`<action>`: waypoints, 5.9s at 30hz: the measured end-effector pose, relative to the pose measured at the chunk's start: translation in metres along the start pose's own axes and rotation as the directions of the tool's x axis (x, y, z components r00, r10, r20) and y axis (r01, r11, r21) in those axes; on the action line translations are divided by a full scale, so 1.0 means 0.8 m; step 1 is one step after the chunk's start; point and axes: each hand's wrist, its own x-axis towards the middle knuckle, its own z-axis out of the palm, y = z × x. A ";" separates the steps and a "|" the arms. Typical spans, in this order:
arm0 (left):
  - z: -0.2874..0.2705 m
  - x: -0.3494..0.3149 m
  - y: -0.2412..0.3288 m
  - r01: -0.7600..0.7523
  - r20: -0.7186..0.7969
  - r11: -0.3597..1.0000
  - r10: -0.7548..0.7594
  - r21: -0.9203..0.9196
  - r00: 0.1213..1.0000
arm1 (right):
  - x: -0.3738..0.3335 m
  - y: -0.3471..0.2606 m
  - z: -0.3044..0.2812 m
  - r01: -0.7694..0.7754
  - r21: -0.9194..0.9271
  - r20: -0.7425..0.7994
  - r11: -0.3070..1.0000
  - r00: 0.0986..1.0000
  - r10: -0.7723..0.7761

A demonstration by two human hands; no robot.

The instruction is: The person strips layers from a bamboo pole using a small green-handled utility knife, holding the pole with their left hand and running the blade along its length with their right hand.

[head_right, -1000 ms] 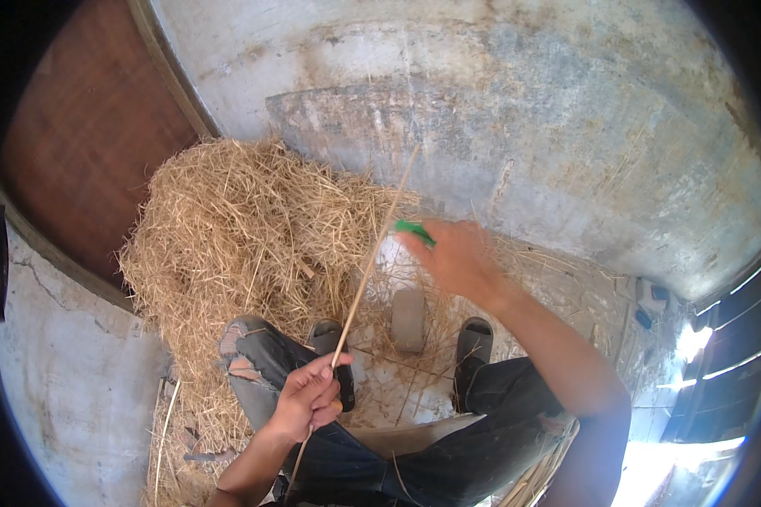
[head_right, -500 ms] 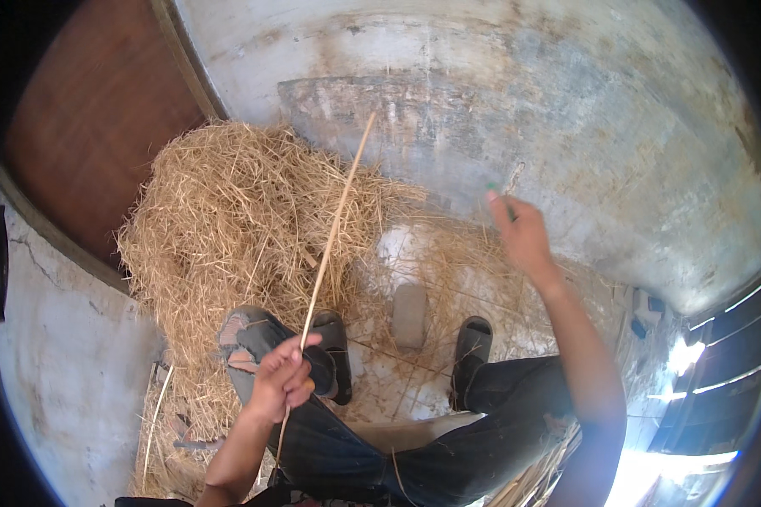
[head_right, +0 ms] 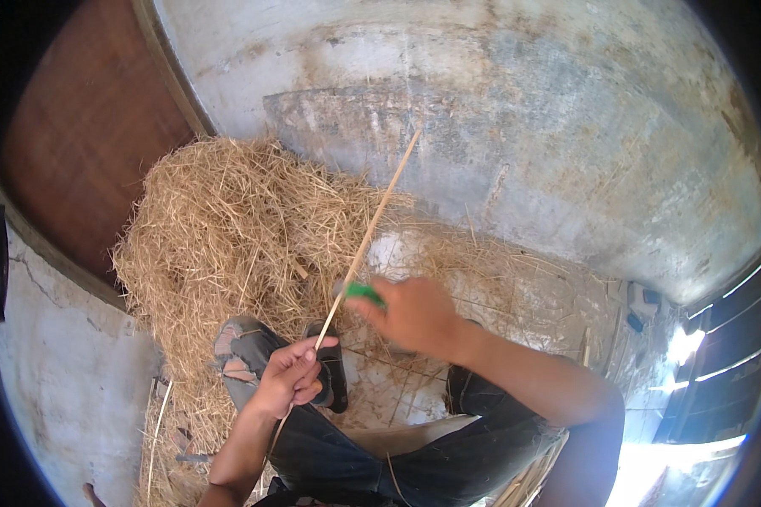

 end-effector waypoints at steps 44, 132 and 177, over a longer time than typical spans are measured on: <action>0.013 -0.026 -0.047 0.261 0.303 0.825 -0.114 -0.502 0.946 | 0.013 0.030 -0.030 -0.108 0.638 -0.018 0.762 0.988 0.156; 0.032 -0.002 -0.035 -0.158 0.026 0.970 0.155 0.187 0.988 | -0.015 -0.004 -0.036 -0.129 0.579 0.041 0.805 0.991 0.129; 0.023 -0.026 -0.050 -0.188 -0.168 0.929 0.251 0.317 0.953 | -0.041 -0.020 0.012 0.150 -0.083 0.093 0.985 0.985 -0.142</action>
